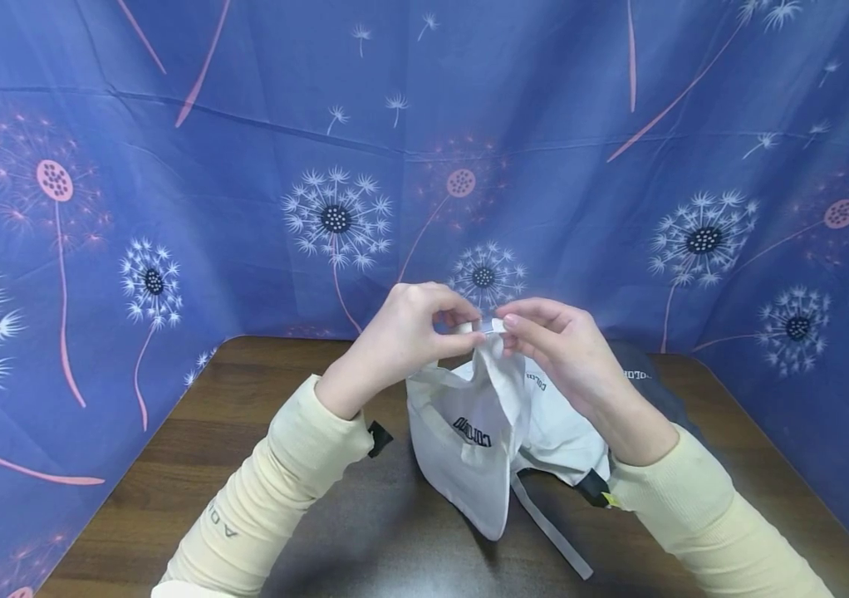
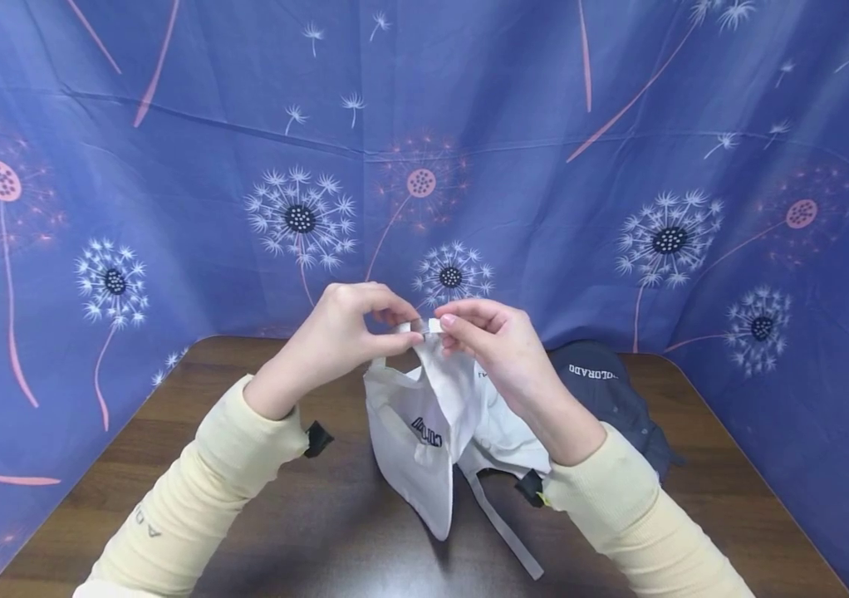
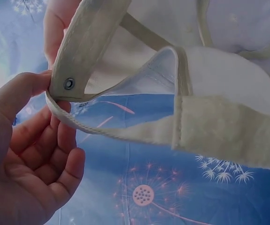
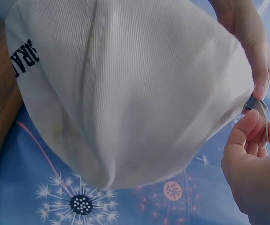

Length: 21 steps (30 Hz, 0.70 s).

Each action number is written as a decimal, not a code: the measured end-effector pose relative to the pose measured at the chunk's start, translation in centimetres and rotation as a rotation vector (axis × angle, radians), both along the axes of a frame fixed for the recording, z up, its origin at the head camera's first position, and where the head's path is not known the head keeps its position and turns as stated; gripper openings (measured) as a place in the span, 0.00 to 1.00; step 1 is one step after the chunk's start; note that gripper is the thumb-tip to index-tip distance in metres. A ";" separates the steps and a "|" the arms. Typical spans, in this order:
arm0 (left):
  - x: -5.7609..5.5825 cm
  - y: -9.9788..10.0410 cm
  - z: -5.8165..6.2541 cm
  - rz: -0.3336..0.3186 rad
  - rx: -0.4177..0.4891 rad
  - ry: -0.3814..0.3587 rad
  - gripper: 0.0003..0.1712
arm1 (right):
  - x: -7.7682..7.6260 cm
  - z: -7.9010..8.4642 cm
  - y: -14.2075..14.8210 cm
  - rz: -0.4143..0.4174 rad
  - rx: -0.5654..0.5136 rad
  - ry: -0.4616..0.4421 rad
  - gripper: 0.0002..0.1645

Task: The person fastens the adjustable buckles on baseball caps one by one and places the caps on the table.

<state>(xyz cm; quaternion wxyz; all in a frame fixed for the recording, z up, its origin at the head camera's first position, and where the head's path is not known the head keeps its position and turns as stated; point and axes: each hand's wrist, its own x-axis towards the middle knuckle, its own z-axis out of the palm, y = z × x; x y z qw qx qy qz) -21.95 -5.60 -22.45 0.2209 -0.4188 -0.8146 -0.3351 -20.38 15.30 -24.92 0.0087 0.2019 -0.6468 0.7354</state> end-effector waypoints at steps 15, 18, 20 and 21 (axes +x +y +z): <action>-0.3 -0.4 0.9 0.034 -0.024 -0.088 0.05 | -0.1 0.5 0.5 -0.033 -0.003 0.053 0.07; -0.5 -0.5 0.9 0.035 -0.018 -0.111 0.05 | -0.3 0.6 0.6 -0.040 -0.012 0.050 0.07; -0.5 -0.4 0.9 0.033 -0.015 -0.123 0.04 | -0.5 0.6 0.8 -0.053 -0.019 0.049 0.06; -0.6 -0.4 0.8 0.033 -0.014 -0.128 0.04 | -0.6 0.5 0.9 -0.061 -0.022 0.048 0.06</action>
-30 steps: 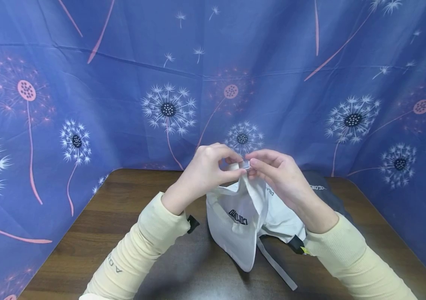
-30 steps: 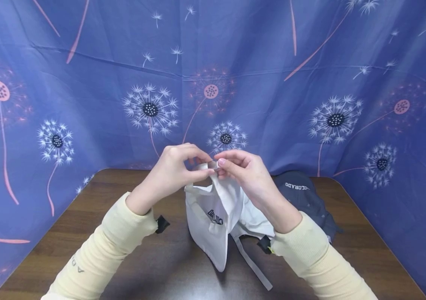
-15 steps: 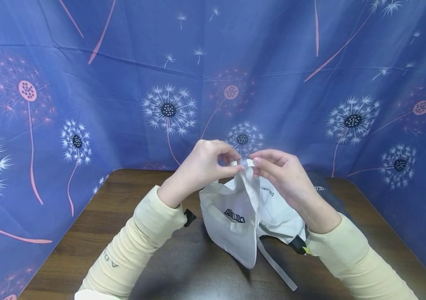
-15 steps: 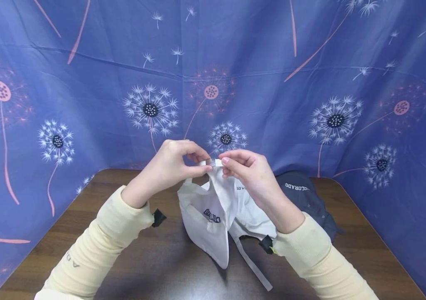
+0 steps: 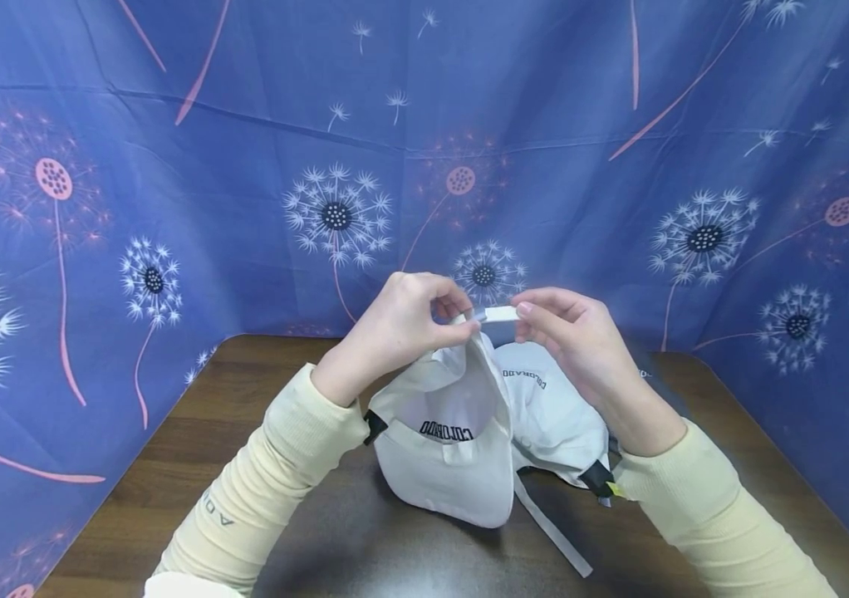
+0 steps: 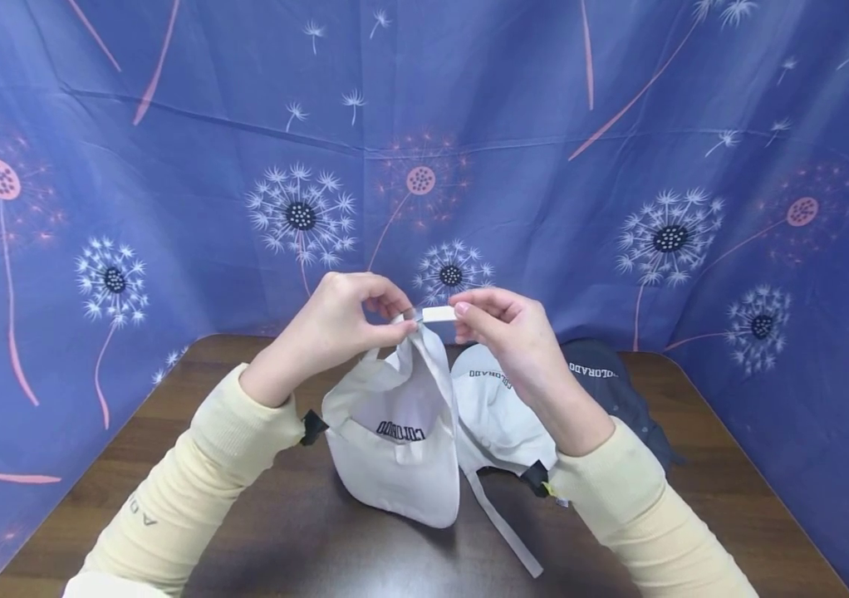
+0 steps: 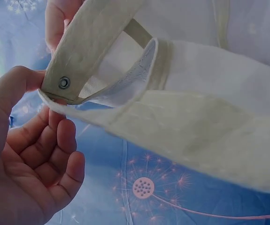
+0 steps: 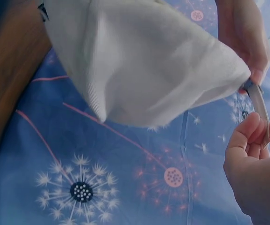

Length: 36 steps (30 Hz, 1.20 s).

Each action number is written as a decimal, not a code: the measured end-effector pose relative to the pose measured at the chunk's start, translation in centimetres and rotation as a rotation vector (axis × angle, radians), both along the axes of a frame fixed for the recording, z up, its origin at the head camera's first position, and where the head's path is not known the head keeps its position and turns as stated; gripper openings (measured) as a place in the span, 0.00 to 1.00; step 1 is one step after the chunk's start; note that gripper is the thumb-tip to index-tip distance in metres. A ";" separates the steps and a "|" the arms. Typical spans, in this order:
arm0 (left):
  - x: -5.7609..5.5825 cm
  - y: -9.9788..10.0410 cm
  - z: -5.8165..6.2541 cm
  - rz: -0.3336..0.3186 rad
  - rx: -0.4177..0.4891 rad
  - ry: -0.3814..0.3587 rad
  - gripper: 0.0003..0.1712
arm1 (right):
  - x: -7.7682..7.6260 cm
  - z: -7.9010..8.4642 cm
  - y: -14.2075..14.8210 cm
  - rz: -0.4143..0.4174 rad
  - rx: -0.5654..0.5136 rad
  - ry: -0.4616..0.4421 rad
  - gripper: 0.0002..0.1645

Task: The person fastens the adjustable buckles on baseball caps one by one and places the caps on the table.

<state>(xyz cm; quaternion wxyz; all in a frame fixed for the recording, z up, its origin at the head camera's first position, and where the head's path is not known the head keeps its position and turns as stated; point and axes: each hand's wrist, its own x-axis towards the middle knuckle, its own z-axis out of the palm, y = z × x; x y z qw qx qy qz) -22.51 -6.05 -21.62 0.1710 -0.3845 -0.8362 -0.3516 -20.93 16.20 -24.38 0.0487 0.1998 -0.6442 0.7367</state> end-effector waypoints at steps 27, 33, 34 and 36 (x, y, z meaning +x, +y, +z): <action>-1.3 0.4 -2.5 0.023 0.001 -0.053 0.03 | -0.7 -2.2 2.2 -0.212 0.233 0.041 0.12; -1.5 0.3 -2.7 0.029 0.019 -0.069 0.05 | 0.0 -3.1 1.4 -0.407 0.467 0.265 0.21; -1.5 0.3 -2.8 0.031 0.022 -0.069 0.05 | 0.1 -3.2 1.2 -0.448 0.505 0.324 0.23; -1.6 0.3 -2.8 0.031 0.027 -0.066 0.04 | 0.1 -3.6 0.7 -0.508 0.552 0.445 0.26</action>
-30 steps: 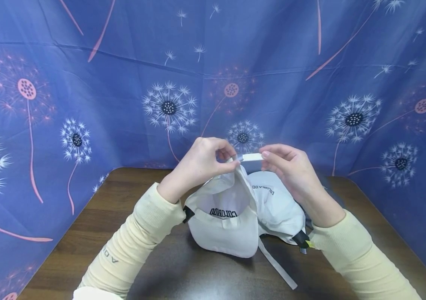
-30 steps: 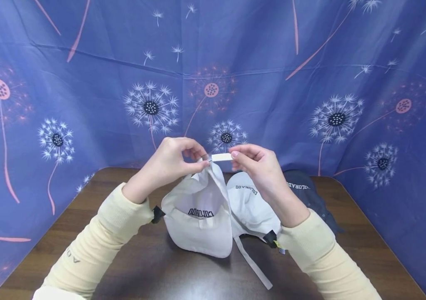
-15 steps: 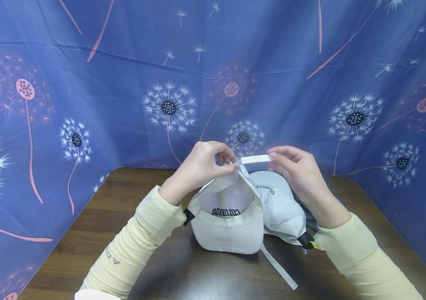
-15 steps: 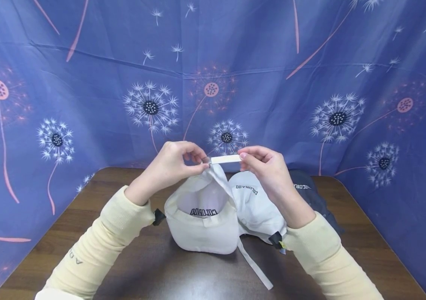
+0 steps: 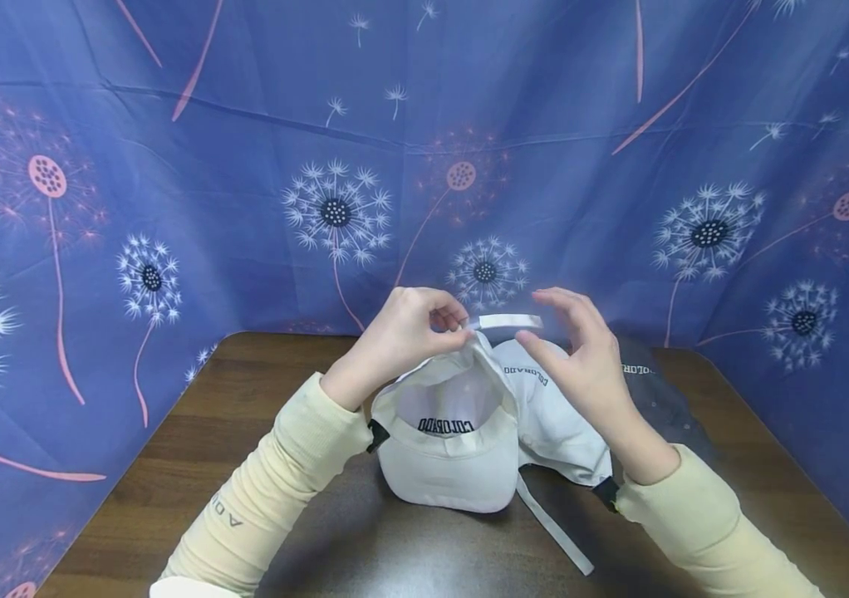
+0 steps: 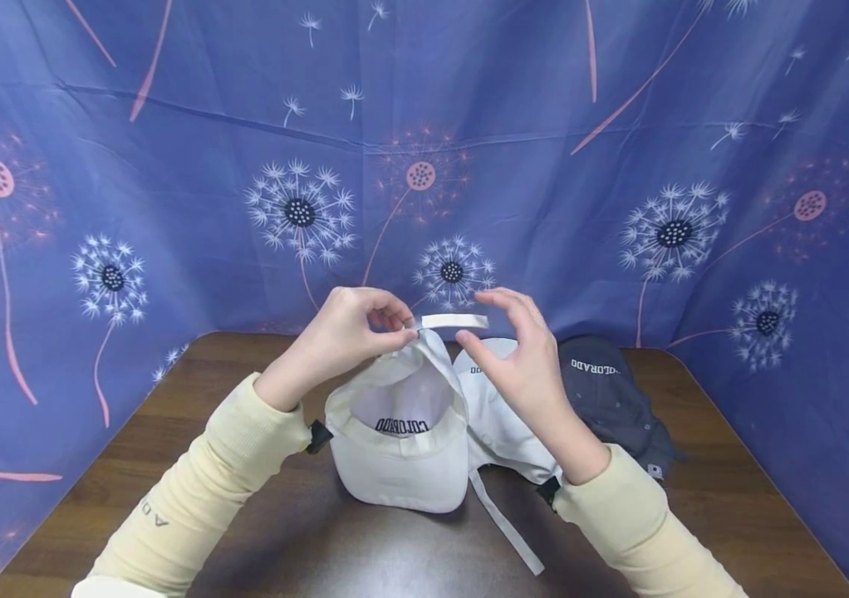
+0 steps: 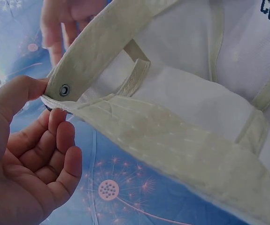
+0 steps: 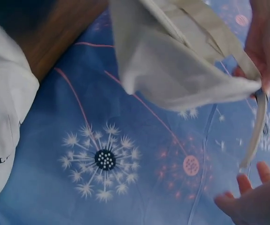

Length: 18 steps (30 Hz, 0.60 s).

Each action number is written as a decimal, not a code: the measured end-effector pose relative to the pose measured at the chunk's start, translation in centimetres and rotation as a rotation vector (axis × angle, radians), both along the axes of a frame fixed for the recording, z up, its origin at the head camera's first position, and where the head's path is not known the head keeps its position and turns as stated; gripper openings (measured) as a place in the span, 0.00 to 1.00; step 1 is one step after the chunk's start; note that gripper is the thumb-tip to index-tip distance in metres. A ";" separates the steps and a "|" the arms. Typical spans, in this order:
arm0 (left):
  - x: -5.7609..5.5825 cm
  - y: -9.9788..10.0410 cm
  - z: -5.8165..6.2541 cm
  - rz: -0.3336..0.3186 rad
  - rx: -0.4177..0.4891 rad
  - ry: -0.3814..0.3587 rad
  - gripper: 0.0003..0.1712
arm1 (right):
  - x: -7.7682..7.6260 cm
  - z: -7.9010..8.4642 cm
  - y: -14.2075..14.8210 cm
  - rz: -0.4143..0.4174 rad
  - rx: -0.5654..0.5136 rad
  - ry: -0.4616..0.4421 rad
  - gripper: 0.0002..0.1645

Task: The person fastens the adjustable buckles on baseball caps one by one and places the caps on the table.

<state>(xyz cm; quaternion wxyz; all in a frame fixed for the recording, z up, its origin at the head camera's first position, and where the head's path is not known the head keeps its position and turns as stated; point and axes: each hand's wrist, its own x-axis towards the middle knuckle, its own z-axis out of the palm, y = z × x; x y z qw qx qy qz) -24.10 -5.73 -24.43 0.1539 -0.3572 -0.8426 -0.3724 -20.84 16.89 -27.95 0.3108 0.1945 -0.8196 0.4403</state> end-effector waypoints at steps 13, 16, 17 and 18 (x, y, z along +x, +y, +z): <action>0.1 0.4 0.0 0.034 -0.021 0.015 0.05 | -1.4 -2.2 -3.8 0.010 0.295 0.616 0.36; 0.1 0.4 0.0 0.037 -0.028 0.016 0.04 | -1.9 -2.4 -4.3 -0.042 0.331 0.669 0.34; 0.2 0.5 0.0 0.035 -0.029 0.017 0.04 | -2.0 -2.4 -4.4 -0.057 0.341 0.681 0.33; 0.2 0.5 0.0 0.035 -0.029 0.017 0.04 | -2.2 -2.3 -4.4 -0.065 0.347 0.694 0.32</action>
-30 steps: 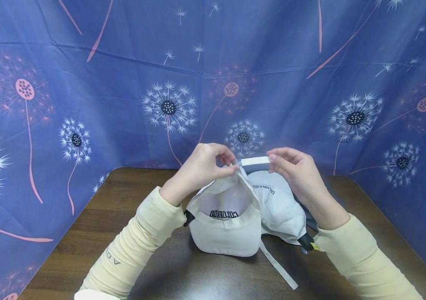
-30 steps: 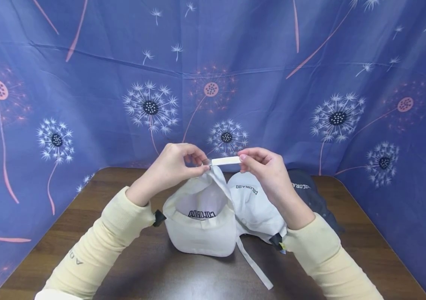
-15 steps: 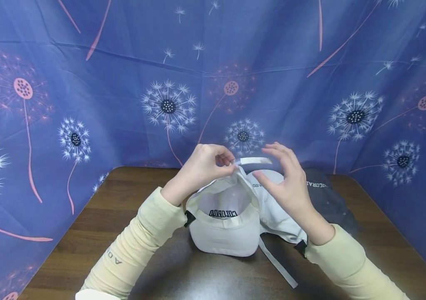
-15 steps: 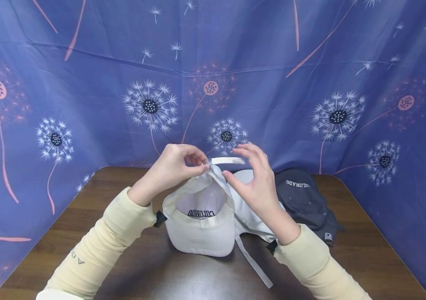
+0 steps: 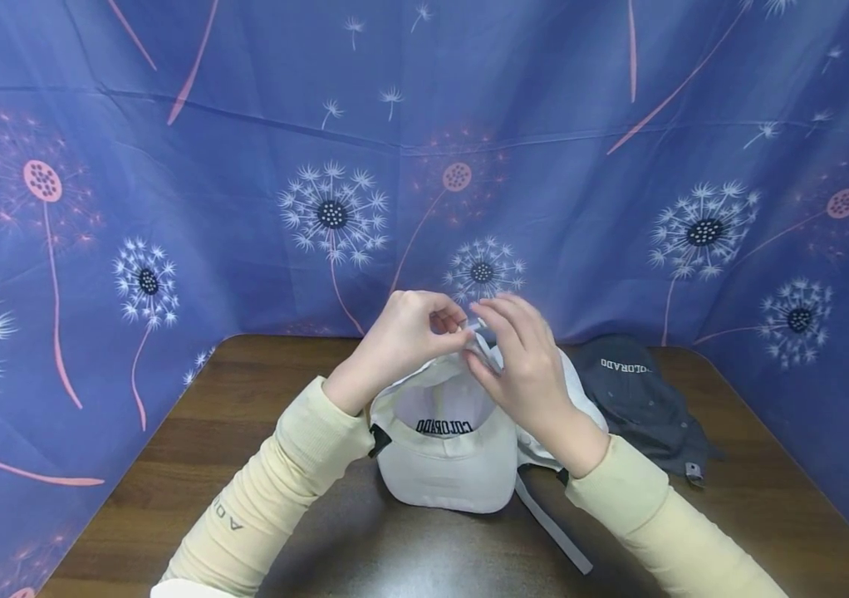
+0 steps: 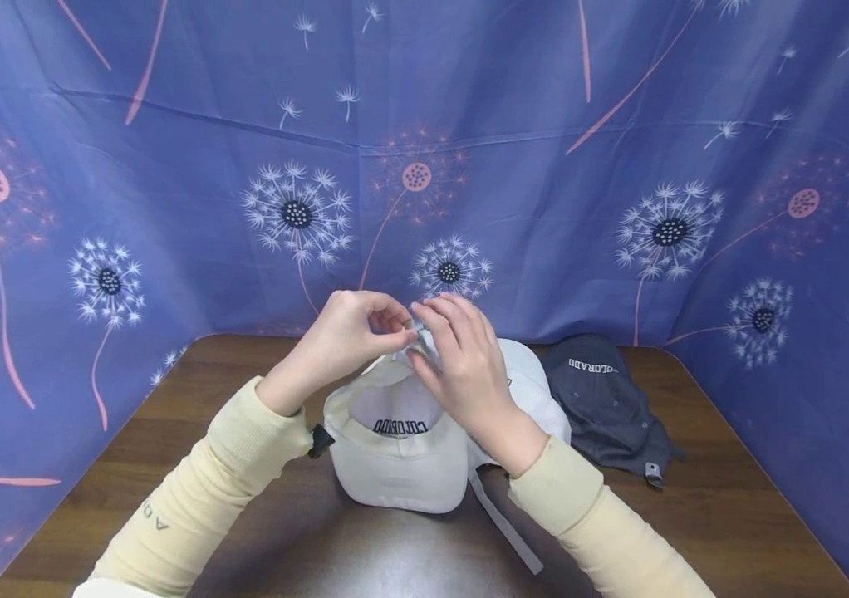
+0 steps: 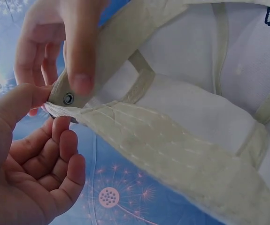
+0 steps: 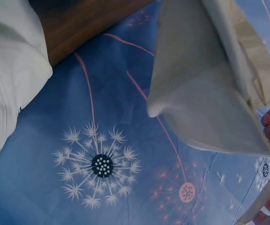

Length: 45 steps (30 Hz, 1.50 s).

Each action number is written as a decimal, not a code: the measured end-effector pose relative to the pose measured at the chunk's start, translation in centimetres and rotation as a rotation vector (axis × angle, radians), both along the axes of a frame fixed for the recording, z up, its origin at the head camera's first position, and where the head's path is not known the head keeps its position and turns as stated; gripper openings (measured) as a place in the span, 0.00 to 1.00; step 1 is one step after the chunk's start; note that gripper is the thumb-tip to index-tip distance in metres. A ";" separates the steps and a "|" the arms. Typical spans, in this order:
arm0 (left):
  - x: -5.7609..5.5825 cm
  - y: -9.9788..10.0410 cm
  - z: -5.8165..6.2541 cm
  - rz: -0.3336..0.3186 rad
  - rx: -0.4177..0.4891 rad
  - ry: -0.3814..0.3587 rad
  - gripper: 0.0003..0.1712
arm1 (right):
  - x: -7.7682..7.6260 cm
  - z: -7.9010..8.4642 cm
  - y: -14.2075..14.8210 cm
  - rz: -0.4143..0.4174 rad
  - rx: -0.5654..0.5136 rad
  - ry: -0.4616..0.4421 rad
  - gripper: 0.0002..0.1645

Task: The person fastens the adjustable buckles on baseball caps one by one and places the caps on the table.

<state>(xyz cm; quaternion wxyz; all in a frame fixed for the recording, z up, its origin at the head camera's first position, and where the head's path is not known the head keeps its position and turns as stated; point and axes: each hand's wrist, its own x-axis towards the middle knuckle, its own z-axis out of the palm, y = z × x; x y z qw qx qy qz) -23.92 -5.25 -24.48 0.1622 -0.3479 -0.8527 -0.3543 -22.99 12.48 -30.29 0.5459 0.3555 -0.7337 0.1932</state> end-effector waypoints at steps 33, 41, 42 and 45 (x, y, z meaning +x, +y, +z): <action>1.2 0.7 -0.2 -0.008 -0.036 -0.113 0.07 | -0.9 0.7 1.5 0.196 0.108 0.232 0.08; 1.2 0.4 -0.6 -0.054 0.045 -0.107 0.08 | -0.5 1.1 1.6 0.198 0.079 0.237 0.08; 1.2 0.3 -0.6 -0.059 0.053 -0.111 0.08 | -0.5 1.1 1.7 0.200 0.077 0.235 0.08; 1.4 0.1 -0.8 -0.067 0.068 -0.116 0.08 | -0.4 1.1 1.9 0.207 0.072 0.229 0.09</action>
